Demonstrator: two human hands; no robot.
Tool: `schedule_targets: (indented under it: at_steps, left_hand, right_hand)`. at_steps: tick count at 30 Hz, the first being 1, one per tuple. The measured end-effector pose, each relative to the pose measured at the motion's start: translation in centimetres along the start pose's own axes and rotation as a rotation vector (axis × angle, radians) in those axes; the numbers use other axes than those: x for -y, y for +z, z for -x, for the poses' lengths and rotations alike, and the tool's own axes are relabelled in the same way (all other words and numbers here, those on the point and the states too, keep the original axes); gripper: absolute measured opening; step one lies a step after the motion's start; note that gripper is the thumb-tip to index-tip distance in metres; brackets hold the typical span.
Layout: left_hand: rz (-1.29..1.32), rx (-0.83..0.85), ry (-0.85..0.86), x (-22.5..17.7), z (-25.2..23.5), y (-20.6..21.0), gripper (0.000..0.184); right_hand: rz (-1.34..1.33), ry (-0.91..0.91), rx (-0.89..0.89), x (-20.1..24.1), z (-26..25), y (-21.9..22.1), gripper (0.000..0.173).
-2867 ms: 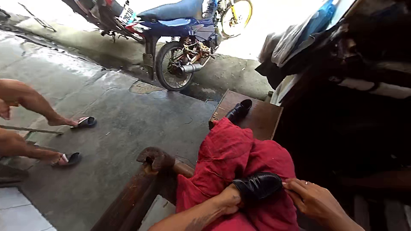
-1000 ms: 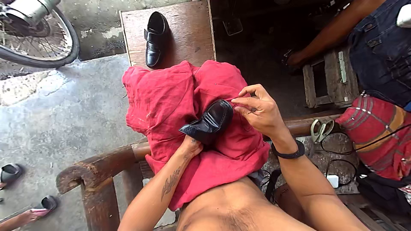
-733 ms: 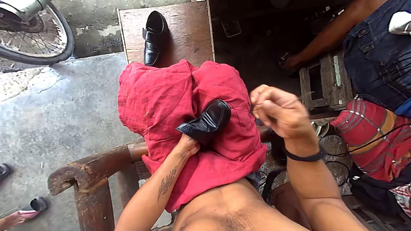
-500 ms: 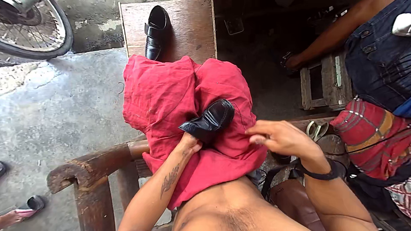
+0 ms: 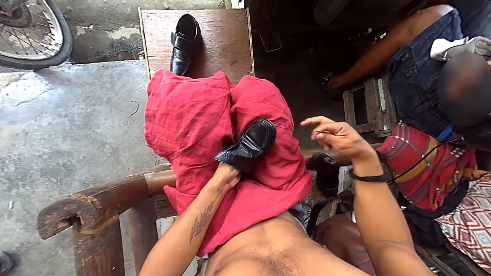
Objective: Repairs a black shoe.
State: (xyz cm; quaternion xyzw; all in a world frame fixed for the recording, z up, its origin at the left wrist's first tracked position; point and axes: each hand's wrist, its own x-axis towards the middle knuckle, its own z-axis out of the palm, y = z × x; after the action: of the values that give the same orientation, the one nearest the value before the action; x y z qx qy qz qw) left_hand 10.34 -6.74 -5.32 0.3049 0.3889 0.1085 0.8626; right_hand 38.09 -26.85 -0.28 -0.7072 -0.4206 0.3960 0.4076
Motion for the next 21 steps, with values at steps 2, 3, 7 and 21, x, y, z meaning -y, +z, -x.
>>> schedule_targets:
  at_steps: [2,3,7,21]
  left_hand:
    - [-0.039,0.012,0.009,0.0,0.1,0.0,0.028]
    - [-0.073,0.016,0.016,-0.1,0.2,0.0,0.028]
    - [-0.410,0.046,0.150,0.2,0.7,0.0,0.034]
    - [-0.681,0.378,0.620,-4.4,11.0,-11.4,0.028]
  right_hand:
    - [0.335,0.344,-0.089,-4.0,1.6,-4.1,0.018]
    - [0.487,0.528,-0.154,-5.7,1.8,-5.1,0.019]
    - [0.428,0.347,-0.351,-0.7,0.3,-0.5,0.049]
    - [-0.082,-0.141,-0.212,6.8,-3.2,6.2,0.014]
